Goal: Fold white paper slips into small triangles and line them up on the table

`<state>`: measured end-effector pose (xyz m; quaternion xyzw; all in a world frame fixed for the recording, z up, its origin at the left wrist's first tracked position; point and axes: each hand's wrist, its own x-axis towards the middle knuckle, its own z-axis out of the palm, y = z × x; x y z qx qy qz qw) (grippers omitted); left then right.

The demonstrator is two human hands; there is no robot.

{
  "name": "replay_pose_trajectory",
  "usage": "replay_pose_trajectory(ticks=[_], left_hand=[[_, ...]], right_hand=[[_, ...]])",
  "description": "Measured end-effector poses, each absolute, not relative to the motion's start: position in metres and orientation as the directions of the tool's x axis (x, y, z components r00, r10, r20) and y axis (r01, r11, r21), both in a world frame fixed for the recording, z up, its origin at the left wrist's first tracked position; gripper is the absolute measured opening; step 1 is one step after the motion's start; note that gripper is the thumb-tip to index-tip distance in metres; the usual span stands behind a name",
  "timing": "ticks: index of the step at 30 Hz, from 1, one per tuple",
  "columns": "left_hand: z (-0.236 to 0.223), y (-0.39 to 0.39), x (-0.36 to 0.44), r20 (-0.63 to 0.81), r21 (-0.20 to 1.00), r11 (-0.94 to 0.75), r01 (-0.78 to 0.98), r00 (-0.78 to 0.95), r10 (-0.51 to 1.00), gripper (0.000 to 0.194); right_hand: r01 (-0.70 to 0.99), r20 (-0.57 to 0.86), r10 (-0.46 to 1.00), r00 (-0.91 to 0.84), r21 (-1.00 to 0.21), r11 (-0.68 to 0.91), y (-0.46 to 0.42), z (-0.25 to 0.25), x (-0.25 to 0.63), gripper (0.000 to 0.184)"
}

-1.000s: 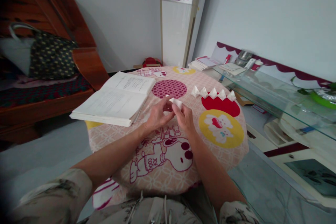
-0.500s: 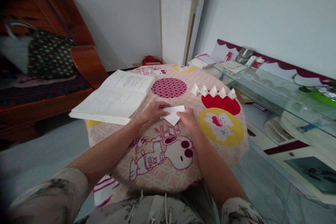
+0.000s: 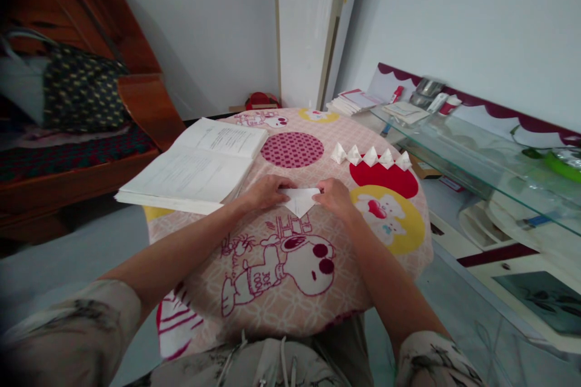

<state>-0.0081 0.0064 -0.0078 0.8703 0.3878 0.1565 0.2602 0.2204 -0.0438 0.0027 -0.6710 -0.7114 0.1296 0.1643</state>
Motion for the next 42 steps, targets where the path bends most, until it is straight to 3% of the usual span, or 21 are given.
replay_pose_trajectory(ticks=[4, 8, 12, 18, 22, 25, 31, 42], left_hand=[[-0.013, 0.014, -0.016, 0.083, 0.607, -0.584, 0.538, 0.688, 0.721, 0.039], [-0.016, 0.014, -0.018, 0.118, 0.586, -0.611, 0.532, 0.690, 0.714, 0.040], [-0.016, 0.009, -0.018, 0.172, 0.560, -0.658, 0.503, 0.707, 0.686, 0.039], [-0.019, -0.009, -0.021, 0.312, 0.357, -0.831, 0.426, 0.784, 0.536, 0.031], [-0.017, -0.025, -0.021, 0.249, 0.129, -0.899, 0.418, 0.864, 0.437, 0.020], [-0.013, -0.033, -0.020, 0.182, 0.043, -0.903, 0.428, 0.885, 0.428, 0.018], [-0.010, -0.038, -0.021, 0.117, -0.010, -0.883, 0.469, 0.878, 0.465, 0.018], [-0.016, -0.037, -0.023, 0.145, -0.018, -0.891, 0.453, 0.883, 0.446, 0.019]], right_hand=[[0.875, 0.019, 0.985, -0.174, -0.455, 0.163, -0.035, 0.001, 0.233, 0.013], [0.859, 0.169, 0.933, -0.317, -0.367, 0.358, -0.033, -0.007, 0.237, 0.009], [0.773, 0.267, 0.855, -0.444, -0.369, 0.517, -0.035, -0.019, 0.240, 0.018], [0.732, 0.365, 0.709, -0.604, -0.099, 0.674, -0.050, -0.029, 0.244, 0.028], [0.715, 0.359, 0.658, -0.662, 0.043, 0.697, -0.062, -0.026, 0.240, 0.027], [0.713, 0.381, 0.635, -0.672, 0.104, 0.693, -0.066, -0.026, 0.239, 0.027], [0.685, 0.403, 0.592, -0.698, 0.134, 0.716, -0.065, -0.029, 0.241, 0.025], [0.694, 0.370, 0.614, -0.697, 0.130, 0.709, -0.069, -0.026, 0.241, 0.029]])
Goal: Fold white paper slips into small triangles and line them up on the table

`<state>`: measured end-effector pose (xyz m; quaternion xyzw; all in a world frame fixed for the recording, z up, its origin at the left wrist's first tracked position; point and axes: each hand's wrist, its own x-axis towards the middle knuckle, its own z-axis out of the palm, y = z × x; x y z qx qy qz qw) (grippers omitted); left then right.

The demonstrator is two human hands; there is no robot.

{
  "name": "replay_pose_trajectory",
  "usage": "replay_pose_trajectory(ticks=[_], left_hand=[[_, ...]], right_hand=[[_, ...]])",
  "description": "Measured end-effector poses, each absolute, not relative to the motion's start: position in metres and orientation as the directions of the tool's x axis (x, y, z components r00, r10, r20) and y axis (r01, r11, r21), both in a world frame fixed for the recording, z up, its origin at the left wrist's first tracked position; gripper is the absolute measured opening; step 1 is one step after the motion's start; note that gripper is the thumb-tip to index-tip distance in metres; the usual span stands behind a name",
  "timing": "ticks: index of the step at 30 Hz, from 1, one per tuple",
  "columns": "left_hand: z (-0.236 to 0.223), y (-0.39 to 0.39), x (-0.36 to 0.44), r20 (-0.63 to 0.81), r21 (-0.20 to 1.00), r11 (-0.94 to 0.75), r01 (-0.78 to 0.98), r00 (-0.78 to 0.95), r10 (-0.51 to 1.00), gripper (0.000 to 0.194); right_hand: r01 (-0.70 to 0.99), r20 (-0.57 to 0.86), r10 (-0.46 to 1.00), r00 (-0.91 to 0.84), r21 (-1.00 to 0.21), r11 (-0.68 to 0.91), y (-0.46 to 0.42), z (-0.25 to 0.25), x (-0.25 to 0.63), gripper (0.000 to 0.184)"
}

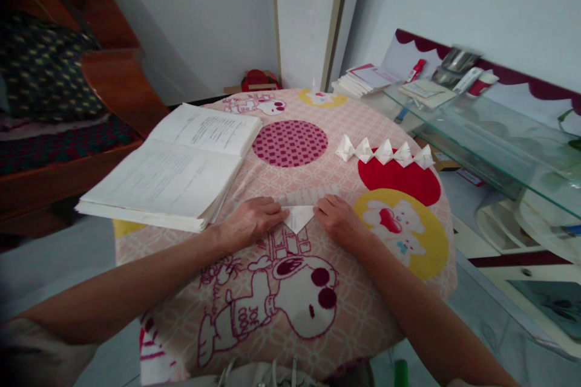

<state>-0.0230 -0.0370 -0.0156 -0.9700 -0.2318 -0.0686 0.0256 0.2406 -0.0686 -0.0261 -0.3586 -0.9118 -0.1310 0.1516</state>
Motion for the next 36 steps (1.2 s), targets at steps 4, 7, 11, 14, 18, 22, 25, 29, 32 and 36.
replay_pose_trajectory(ticks=[4, 7, 11, 14, 18, 22, 25, 29, 32, 36], left_hand=[[-0.016, -0.036, -0.024, 0.143, -0.004, -0.898, 0.440, 0.889, 0.435, 0.018], [-0.018, -0.035, -0.025, 0.156, 0.010, -0.897, 0.442, 0.885, 0.438, 0.019], [-0.023, -0.034, -0.027, 0.178, 0.015, -0.898, 0.439, 0.883, 0.434, 0.018], [-0.028, -0.034, -0.028, 0.177, 0.005, -0.893, 0.449, 0.879, 0.443, 0.018], [-0.028, -0.036, -0.028, 0.163, 0.008, -0.886, 0.463, 0.874, 0.458, 0.018], [-0.024, -0.037, -0.028, 0.158, 0.011, -0.880, 0.474, 0.868, 0.470, 0.016], [-0.020, -0.038, -0.026, 0.146, 0.015, -0.874, 0.485, 0.864, 0.482, 0.015], [-0.012, -0.041, -0.023, 0.127, 0.031, -0.859, 0.511, 0.850, 0.511, 0.015], [-0.007, -0.045, -0.020, 0.132, 0.035, -0.855, 0.518, 0.845, 0.518, 0.028], [-0.005, -0.049, -0.018, 0.140, 0.023, -0.849, 0.528, 0.839, 0.526, 0.042]], right_hand=[[0.682, 0.375, 0.598, -0.708, 0.147, 0.716, -0.069, -0.025, 0.240, 0.028], [0.679, 0.383, 0.591, -0.710, 0.148, 0.719, -0.069, -0.024, 0.240, 0.026], [0.683, 0.377, 0.600, -0.706, 0.138, 0.717, -0.069, -0.025, 0.240, 0.027], [0.687, 0.374, 0.610, -0.699, 0.113, 0.718, -0.069, -0.025, 0.240, 0.027], [0.682, 0.384, 0.606, -0.697, 0.093, 0.725, -0.069, -0.026, 0.240, 0.027], [0.696, 0.383, 0.633, -0.673, 0.038, 0.717, -0.068, -0.027, 0.241, 0.027], [0.701, 0.390, 0.642, -0.661, 0.016, 0.713, -0.069, -0.028, 0.242, 0.027], [0.700, 0.404, 0.636, -0.657, 0.015, 0.714, -0.069, -0.029, 0.242, 0.028], [0.706, 0.398, 0.649, -0.649, -0.003, 0.708, -0.069, -0.029, 0.243, 0.029], [0.707, 0.406, 0.655, -0.637, -0.033, 0.707, -0.068, -0.029, 0.243, 0.029]])
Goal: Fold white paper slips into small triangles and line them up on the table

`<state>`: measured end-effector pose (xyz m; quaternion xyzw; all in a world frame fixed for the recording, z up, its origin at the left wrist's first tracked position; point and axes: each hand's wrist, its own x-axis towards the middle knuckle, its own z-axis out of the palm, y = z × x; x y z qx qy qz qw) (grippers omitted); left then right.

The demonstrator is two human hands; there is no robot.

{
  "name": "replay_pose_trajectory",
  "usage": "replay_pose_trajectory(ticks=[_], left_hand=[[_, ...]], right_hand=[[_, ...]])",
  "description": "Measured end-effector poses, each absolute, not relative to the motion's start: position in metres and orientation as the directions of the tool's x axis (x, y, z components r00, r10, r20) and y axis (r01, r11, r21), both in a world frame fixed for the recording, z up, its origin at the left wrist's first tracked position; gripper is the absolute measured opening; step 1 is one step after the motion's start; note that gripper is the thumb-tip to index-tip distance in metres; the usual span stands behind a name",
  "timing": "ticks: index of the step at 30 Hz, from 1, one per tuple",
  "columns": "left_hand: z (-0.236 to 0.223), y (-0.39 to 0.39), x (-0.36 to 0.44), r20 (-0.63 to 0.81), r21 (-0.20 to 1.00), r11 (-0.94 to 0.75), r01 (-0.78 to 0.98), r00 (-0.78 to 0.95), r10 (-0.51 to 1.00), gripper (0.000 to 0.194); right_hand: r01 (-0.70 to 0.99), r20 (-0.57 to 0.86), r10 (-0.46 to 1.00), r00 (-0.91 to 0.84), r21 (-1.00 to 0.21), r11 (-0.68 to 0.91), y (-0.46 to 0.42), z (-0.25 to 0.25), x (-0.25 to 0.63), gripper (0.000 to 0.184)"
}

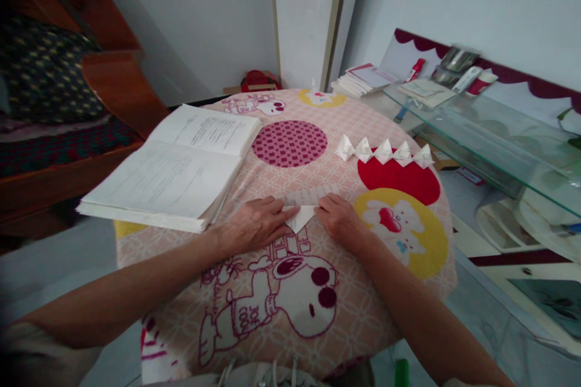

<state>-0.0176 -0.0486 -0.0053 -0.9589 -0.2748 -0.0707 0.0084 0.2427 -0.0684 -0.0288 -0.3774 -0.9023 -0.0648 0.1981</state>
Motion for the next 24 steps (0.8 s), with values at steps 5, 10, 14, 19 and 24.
replay_pose_trajectory(ticks=[5, 10, 14, 19, 24], left_hand=[[-0.008, -0.050, -0.016, 0.139, -0.003, -0.848, 0.530, 0.840, 0.525, 0.044], [-0.010, -0.050, -0.015, 0.145, -0.002, -0.846, 0.533, 0.838, 0.527, 0.049], [-0.009, -0.050, -0.013, 0.110, -0.015, -0.838, 0.545, 0.834, 0.541, 0.046], [-0.005, -0.051, -0.008, 0.061, -0.032, -0.821, 0.569, 0.821, 0.567, 0.048], [-0.004, -0.051, -0.006, 0.045, -0.061, -0.824, 0.564, 0.826, 0.562, 0.048]], right_hand=[[0.697, 0.418, 0.637, -0.648, -0.013, 0.717, -0.069, -0.029, 0.244, 0.031], [0.692, 0.430, 0.621, -0.655, 0.013, 0.721, -0.069, -0.030, 0.244, 0.032], [0.704, 0.427, 0.646, -0.632, -0.032, 0.710, -0.069, -0.032, 0.244, 0.031], [0.776, 0.443, 0.759, -0.477, -0.194, 0.601, -0.070, -0.025, 0.244, 0.028], [0.749, 0.265, 0.961, -0.078, -0.621, 0.232, -0.063, -0.009, 0.227, 0.015]])
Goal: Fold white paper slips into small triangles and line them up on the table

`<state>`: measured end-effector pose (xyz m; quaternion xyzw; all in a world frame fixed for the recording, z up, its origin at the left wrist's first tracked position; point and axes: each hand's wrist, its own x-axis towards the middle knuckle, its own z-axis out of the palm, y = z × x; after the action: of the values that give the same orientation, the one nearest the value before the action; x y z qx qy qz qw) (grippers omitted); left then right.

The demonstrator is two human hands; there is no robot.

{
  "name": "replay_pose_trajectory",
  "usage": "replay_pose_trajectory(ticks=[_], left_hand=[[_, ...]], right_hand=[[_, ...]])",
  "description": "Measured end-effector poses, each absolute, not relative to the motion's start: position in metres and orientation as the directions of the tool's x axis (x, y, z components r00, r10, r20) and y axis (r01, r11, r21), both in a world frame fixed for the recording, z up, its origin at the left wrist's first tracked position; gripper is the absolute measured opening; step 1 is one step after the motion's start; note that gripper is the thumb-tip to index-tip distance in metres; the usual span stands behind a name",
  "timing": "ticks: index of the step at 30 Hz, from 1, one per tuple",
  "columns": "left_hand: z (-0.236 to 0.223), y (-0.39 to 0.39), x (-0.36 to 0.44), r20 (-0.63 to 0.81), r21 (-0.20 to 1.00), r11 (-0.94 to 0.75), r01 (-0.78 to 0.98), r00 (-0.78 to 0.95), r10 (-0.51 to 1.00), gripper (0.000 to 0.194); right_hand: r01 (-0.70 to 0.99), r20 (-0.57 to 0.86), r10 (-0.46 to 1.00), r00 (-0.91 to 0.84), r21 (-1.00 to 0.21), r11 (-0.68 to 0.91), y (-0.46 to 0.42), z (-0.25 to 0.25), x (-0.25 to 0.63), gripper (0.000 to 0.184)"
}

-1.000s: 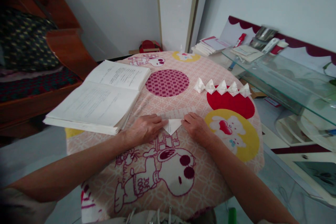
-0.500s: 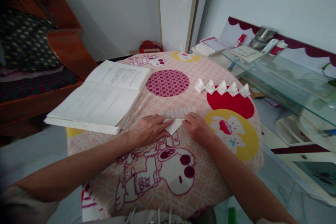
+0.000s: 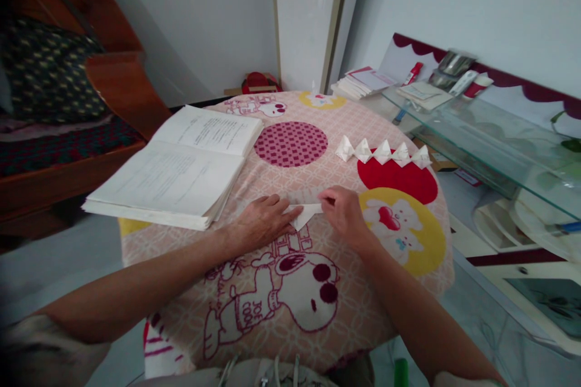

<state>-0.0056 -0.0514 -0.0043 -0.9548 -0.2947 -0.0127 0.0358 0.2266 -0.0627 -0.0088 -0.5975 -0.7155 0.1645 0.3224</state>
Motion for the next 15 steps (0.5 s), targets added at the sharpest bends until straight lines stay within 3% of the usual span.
replay_pose_trajectory(ticks=[2, 4, 11, 15], left_hand=[[-0.004, -0.052, -0.006, 0.049, -0.069, -0.823, 0.564, 0.826, 0.562, 0.047], [-0.004, -0.052, -0.006, 0.053, -0.075, -0.822, 0.565, 0.825, 0.562, 0.046], [-0.003, -0.052, -0.004, 0.048, -0.084, -0.819, 0.568, 0.823, 0.566, 0.043], [-0.004, -0.052, -0.004, 0.033, -0.068, -0.814, 0.577, 0.816, 0.576, 0.042]], right_hand=[[0.660, -0.004, 1.000, 0.012, -0.751, -0.011, -0.057, -0.005, 0.213, 0.013], [0.604, -0.226, 0.974, 0.017, -0.774, -0.190, -0.051, -0.003, 0.199, 0.012], [0.641, -0.408, 0.913, 0.012, -0.698, -0.320, -0.034, 0.006, 0.182, 0.021], [0.651, -0.438, 0.899, -0.005, -0.683, -0.330, -0.030, 0.010, 0.187, 0.024]])
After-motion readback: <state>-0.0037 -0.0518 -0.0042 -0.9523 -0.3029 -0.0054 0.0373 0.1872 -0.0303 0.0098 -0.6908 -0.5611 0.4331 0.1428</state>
